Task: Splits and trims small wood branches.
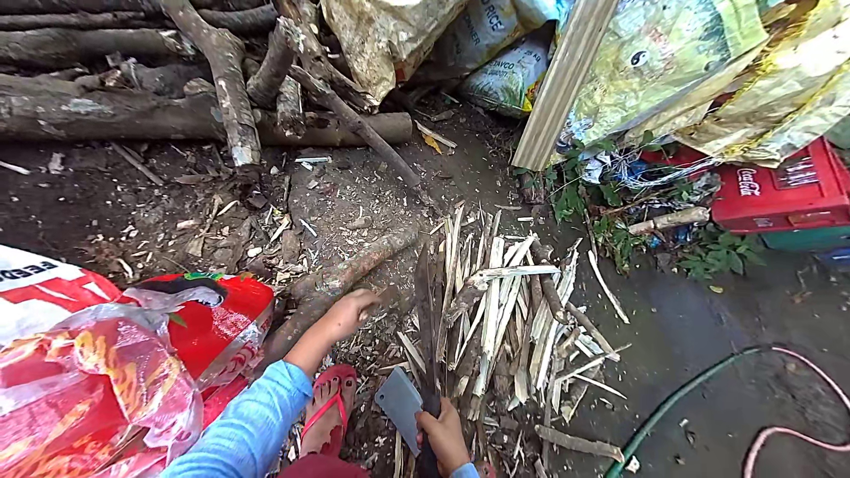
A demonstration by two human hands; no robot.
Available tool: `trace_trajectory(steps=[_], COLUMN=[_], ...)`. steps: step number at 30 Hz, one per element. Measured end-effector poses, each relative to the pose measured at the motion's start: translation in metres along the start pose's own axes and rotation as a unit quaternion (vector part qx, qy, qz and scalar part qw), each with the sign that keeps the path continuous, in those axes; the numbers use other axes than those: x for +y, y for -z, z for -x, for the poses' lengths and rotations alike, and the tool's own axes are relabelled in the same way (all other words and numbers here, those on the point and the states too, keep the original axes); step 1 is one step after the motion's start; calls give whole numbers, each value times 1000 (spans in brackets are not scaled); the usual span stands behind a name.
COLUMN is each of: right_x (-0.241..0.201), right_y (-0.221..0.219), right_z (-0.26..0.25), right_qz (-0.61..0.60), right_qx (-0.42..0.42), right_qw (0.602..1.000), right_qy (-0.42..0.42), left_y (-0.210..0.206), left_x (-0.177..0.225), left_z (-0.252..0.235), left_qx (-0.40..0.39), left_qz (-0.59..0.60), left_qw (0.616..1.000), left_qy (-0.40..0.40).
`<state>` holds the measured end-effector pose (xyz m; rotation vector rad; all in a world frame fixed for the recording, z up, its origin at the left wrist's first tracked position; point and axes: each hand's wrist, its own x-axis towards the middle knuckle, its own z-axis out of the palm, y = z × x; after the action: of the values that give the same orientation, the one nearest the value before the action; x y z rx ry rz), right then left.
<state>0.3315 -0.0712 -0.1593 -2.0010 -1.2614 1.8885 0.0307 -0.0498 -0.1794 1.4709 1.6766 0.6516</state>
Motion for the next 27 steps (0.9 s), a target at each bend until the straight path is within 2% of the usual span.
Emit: trace_trajectory(steps=[2, 4, 6, 7, 9, 12, 15, 19, 21, 24, 27], right_x=[8, 12, 13, 14, 17, 20, 15, 4, -3, -9, -5], right_y=[-2, -4, -5, -6, -7, -7, -6, -2, 1, 2, -1], right_z=[-5, -9, -12, -13, -17, -21, -21, -22, -20, -10, -1], right_qz=[15, 15, 18, 29, 61, 82, 70, 65, 19, -67, -24], right_qx=[-11, -17, -18, -19, -20, -28, -44, -44, -51, -61, -25], right_qw=[1000, 999, 998, 997, 996, 995, 994, 994, 994, 990, 996], right_qy=[-24, -49, -59, -62, -56, -53, -66, -81, -89, -110, -85], left_y=[1, 7, 13, 13, 2, -31, -46, -39, -38, -46, -49], left_x=[-8, -8, 0, 4, 9, 17, 18, 10, 3, -6, -3], left_z=[13, 17, 13, 8, -9, -39, -57, -61, -60, -61, -62], left_qx=[-108, -220, -274, -269, -204, -97, -97, -131, -119, -99, -101], left_qz=[-84, -150, -174, -169, -139, -137, -165, -134, -112, -135, -147], left_qw=[990, 957, 931, 932, 954, 959, 949, 966, 971, 962, 948], left_qy=[39, 118, 168, 172, 168, 230, 249, 178, 175, 217, 263])
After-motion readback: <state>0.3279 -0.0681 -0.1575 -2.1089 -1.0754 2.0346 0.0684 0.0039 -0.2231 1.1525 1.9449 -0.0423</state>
